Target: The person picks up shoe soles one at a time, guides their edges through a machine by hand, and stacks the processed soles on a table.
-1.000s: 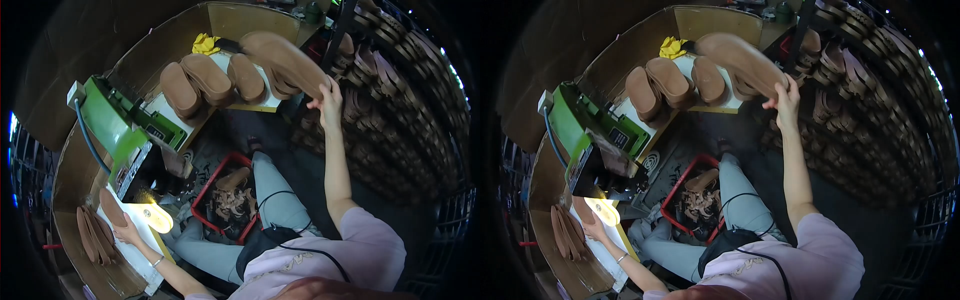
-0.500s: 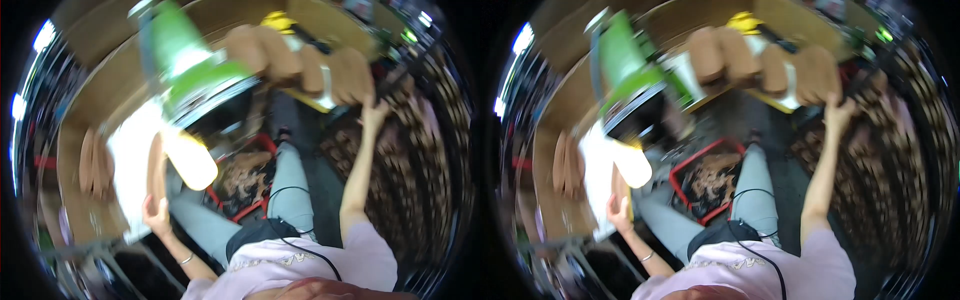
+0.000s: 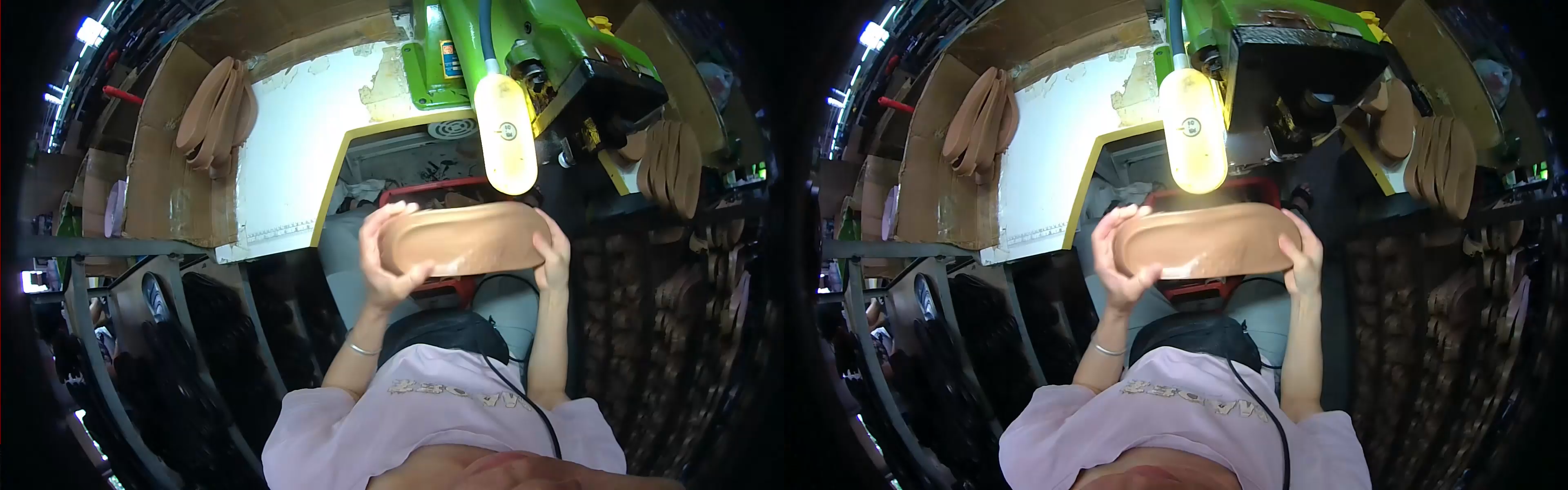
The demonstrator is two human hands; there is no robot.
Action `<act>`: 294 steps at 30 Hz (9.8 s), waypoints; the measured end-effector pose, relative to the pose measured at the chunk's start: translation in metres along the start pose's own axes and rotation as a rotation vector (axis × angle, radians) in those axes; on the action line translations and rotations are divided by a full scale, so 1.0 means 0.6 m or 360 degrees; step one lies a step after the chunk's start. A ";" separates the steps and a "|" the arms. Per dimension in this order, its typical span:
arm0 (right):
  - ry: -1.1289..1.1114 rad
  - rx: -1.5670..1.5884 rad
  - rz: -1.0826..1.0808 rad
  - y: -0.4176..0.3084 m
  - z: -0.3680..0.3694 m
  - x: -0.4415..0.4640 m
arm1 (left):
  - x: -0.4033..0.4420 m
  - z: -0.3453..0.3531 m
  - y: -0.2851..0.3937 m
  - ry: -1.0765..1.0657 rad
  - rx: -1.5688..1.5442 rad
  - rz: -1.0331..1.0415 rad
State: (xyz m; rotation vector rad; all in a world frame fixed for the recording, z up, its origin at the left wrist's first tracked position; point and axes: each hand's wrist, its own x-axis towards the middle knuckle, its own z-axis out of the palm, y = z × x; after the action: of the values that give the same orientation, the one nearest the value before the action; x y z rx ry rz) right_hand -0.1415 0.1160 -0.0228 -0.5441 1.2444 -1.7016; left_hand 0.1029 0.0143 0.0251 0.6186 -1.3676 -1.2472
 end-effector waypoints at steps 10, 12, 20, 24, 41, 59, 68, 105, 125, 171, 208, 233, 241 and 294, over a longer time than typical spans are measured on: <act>-0.0042 0.0323 0.0628 0.099 -0.063 -0.147 | -0.007 0.177 -0.048 -0.0042 -0.0754 -0.0703; -0.0076 0.0295 0.0651 0.107 -0.040 -0.146 | 0.014 0.187 -0.054 -0.0277 -0.0137 -0.0621; -0.0288 0.0044 0.0463 0.089 0.037 -0.138 | 0.095 0.177 -0.010 -0.0385 -0.0045 -0.0545; -0.0251 -0.0193 0.0387 0.084 0.025 -0.158 | 0.079 0.161 -0.022 -0.0384 -0.0074 -0.0733; 0.0305 -0.0400 -0.0103 -0.011 -0.045 -0.173 | 0.055 0.122 -0.049 -0.0081 -0.0865 -0.0871; 0.0139 -0.0211 0.0159 0.030 -0.008 -0.205 | 0.058 0.142 -0.069 -0.0122 -0.0481 -0.0605; 0.0428 -0.0487 -0.0222 -0.033 -0.065 -0.185 | 0.039 0.130 -0.085 -0.0087 -0.0560 -0.0582; 0.0480 0.0003 -0.0535 -0.158 -0.067 0.076 | 0.061 0.134 -0.015 -0.0080 -0.0419 -0.0450; -0.0094 -0.0041 -0.0194 -0.088 0.111 0.080 | -0.093 -0.047 -0.054 -0.0243 -0.0322 -0.1204; -0.0212 -0.0807 -0.0620 -0.111 0.083 0.064 | 0.102 -0.092 -0.013 -0.0202 -0.0046 -0.0649; 0.0208 -0.0073 0.0152 0.013 -0.053 -0.151 | 0.043 0.132 -0.029 -0.0020 -0.0371 -0.0619; 0.0516 -0.0135 -0.0020 0.013 -0.068 -0.157 | 0.047 0.098 -0.017 -0.0366 -0.0425 -0.0700; 0.0430 0.0311 0.0251 0.034 -0.148 -0.202 | 0.037 0.258 -0.041 -0.0609 -0.0179 -0.0550; 0.0731 -0.2738 -0.0560 -0.339 -0.296 0.486 | 0.109 -0.241 0.007 0.0776 0.0553 -0.0328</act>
State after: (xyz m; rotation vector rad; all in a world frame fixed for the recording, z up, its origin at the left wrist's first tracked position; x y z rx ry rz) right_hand -0.5021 -0.0367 0.0452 -1.4035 2.9536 -0.5430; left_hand 0.2231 -0.0893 0.0261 1.2446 -1.1269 -0.9323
